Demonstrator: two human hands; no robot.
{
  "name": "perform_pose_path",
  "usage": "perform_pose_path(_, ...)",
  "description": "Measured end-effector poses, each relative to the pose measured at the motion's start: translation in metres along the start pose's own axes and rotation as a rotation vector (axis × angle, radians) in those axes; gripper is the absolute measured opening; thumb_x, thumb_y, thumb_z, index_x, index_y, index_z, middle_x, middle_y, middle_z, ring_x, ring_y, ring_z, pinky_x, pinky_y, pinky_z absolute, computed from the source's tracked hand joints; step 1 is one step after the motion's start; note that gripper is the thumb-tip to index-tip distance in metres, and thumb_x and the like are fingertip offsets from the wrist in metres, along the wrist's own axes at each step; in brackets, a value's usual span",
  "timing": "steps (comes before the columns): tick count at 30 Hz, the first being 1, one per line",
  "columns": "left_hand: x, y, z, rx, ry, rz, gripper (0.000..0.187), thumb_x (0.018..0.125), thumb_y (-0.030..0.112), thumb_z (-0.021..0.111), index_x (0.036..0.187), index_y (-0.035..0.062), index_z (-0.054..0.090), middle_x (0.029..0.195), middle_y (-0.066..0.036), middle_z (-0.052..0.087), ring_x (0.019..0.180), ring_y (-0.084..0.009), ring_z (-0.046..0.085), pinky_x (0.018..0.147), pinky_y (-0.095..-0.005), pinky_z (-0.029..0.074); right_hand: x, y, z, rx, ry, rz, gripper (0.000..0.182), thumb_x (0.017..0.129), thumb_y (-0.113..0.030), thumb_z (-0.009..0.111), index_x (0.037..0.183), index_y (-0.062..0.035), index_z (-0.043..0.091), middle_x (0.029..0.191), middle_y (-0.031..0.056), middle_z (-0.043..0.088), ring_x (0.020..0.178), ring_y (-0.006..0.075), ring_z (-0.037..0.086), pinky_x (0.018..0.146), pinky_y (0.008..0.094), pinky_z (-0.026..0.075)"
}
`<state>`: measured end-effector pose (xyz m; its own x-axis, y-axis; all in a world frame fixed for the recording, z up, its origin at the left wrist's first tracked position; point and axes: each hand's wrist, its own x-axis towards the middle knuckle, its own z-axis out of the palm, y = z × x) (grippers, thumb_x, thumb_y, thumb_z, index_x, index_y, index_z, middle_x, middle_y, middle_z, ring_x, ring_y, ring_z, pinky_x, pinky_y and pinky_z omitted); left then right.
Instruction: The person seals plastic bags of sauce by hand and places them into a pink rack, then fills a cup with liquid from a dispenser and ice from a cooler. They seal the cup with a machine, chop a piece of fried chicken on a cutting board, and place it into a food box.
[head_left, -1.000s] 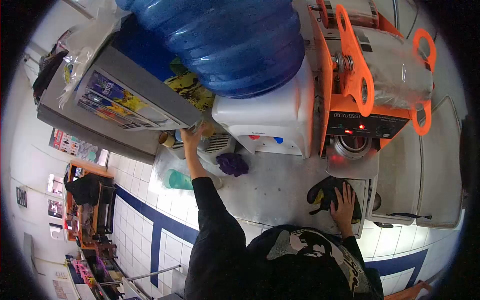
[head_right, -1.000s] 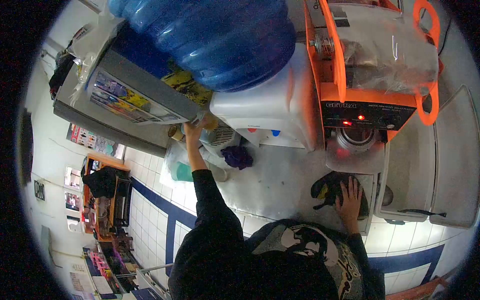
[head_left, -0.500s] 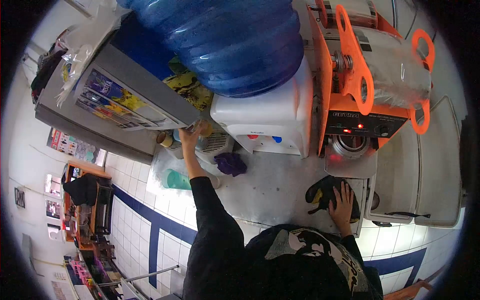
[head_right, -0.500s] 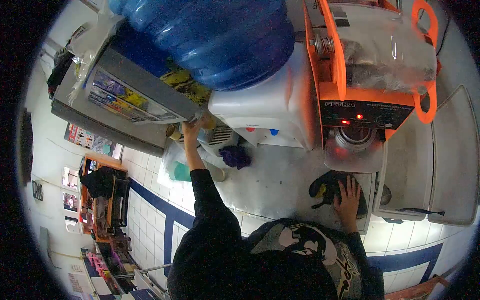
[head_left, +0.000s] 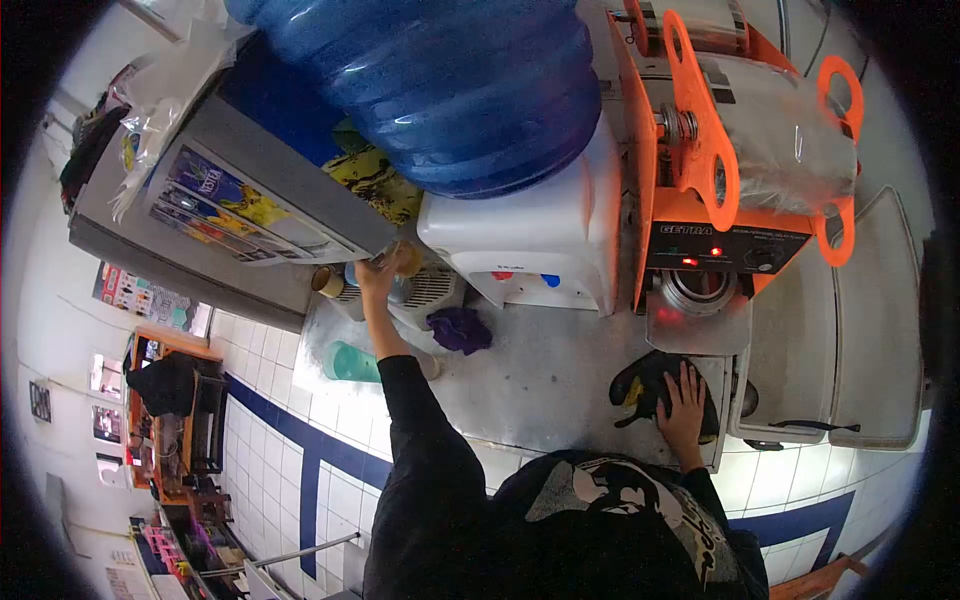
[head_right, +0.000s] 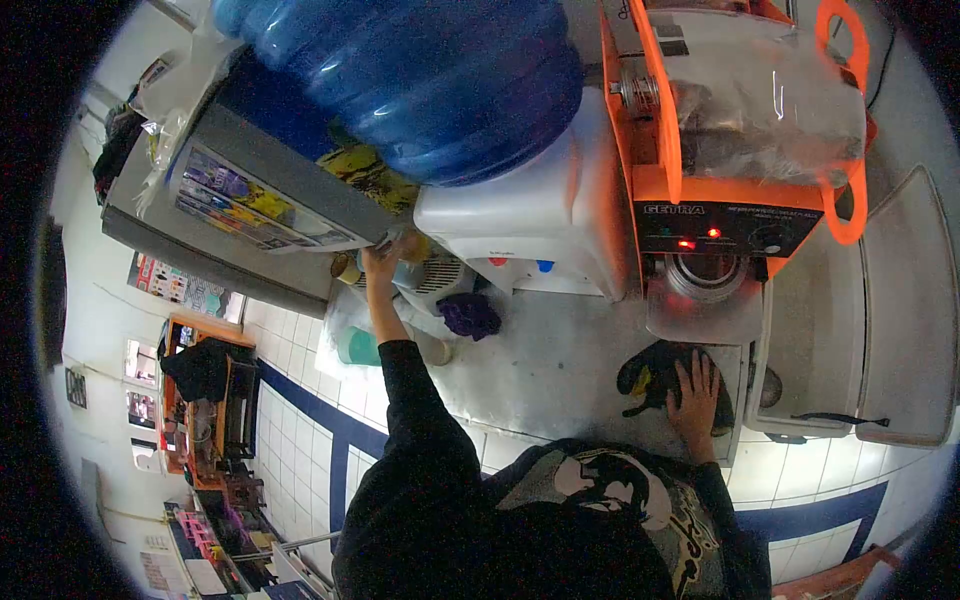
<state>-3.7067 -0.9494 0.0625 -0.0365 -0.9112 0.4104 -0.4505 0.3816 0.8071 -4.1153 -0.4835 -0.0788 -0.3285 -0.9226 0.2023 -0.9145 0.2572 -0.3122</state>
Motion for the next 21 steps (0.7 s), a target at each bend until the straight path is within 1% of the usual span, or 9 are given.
perform_pose_path(6,-0.016,0.025,0.004,-0.347,-0.017,0.074,0.068,0.068,0.001,0.074,0.123,-0.0020,0.034,0.119,-0.015,0.046,0.105,-0.0263,0.052,0.088,-0.0351,0.049,0.003,0.000,-0.025,0.202,0.034,-0.031,0.049,0.084,-0.024,0.053,0.129,-0.0061,0.045,0.141,0.0179,0.033,0.132,0.0347,0.027,0.108,0.0497,0.017)
perform_pose_path(10,-0.028,0.025,0.006,-0.101,0.056,-0.093,0.067,0.072,0.014,0.075,0.122,-0.0032,0.035,0.121,-0.016,0.045,0.104,-0.0283,0.051,0.091,-0.0395,0.046,-0.008,0.033,-0.040,0.526,0.227,0.141,0.046,0.091,-0.028,0.046,0.130,-0.0023,0.044,0.137,0.0184,0.040,0.127,0.0358,0.035,0.106,0.0462,0.023)
perform_pose_path(11,-0.028,0.019,0.003,0.092,0.070,-0.109,0.067,0.076,0.022,0.074,0.123,-0.0044,0.035,0.124,-0.017,0.043,0.104,-0.0305,0.050,0.092,-0.0421,0.045,-0.009,0.055,-0.042,0.385,0.323,0.176,0.043,0.092,-0.026,0.045,0.128,-0.0025,0.046,0.135,0.0183,0.041,0.126,0.0355,0.037,0.105,0.0462,0.025)
perform_pose_path(13,-0.032,-0.012,0.001,-0.253,0.101,-0.112,0.068,0.073,0.032,0.077,0.116,-0.0055,0.040,0.121,-0.020,0.045,0.106,-0.0315,0.049,0.084,-0.0390,0.047,-0.009,0.109,-0.058,0.142,0.497,0.274,0.039,0.092,-0.021,0.044,0.125,-0.0013,0.048,0.131,0.0184,0.045,0.122,0.0357,0.041,0.102,0.0447,0.030)
perform_pose_path(14,-0.043,-0.006,0.001,-0.079,0.137,-0.069,0.061,0.076,0.030,0.074,0.112,-0.0056,0.041,0.124,-0.021,0.042,0.105,-0.0343,0.050,0.083,-0.0406,0.049,-0.009,0.137,-0.068,0.048,0.582,0.322,0.037,0.092,-0.019,0.044,0.124,0.0000,0.048,0.129,0.0187,0.047,0.119,0.0362,0.043,0.100,0.0433,0.032)
perform_pose_path(16,-0.065,0.008,0.002,0.127,0.207,-0.041,0.053,0.077,0.023,0.072,0.108,-0.0061,0.041,0.124,-0.023,0.040,0.103,-0.0363,0.052,0.080,-0.0420,0.053,-0.016,0.199,-0.071,0.039,0.490,0.603,0.037,0.088,-0.019,0.048,0.119,0.0018,0.051,0.122,0.0205,0.051,0.114,0.0358,0.046,0.096,0.0420,0.036)
perform_pose_path(17,-0.079,0.017,0.004,-0.046,0.207,-0.087,0.053,0.075,0.018,0.074,0.108,-0.0065,0.040,0.122,-0.022,0.041,0.102,-0.0356,0.052,0.079,-0.0418,0.054,-0.019,0.225,-0.065,0.033,0.494,0.637,0.037,0.088,-0.019,0.048,0.119,0.0018,0.051,0.122,0.0205,0.051,0.114,0.0358,0.046,0.096,0.0420,0.036)
perform_pose_path(19,-0.113,0.042,0.008,-0.459,0.218,-0.170,0.055,0.071,0.009,0.076,0.107,-0.0074,0.039,0.118,-0.021,0.044,0.101,-0.0341,0.054,0.078,-0.0414,0.057,-0.029,0.278,-0.038,0.093,0.087,0.989,0.038,0.085,-0.022,0.050,0.114,0.0017,0.053,0.115,0.0223,0.054,0.112,0.0355,0.047,0.092,0.0420,0.039)
perform_pose_path(21,-0.153,0.057,0.013,-0.027,0.282,-0.165,0.071,0.069,0.014,0.079,0.118,-0.0096,0.034,0.116,-0.023,0.050,0.104,-0.0336,0.054,0.079,-0.0428,0.056,-0.071,0.343,0.057,-0.160,0.109,0.779,0.039,0.082,-0.024,0.052,0.110,0.0024,0.056,0.113,0.0236,0.055,0.109,0.0365,0.049,0.090,0.0422,0.041)
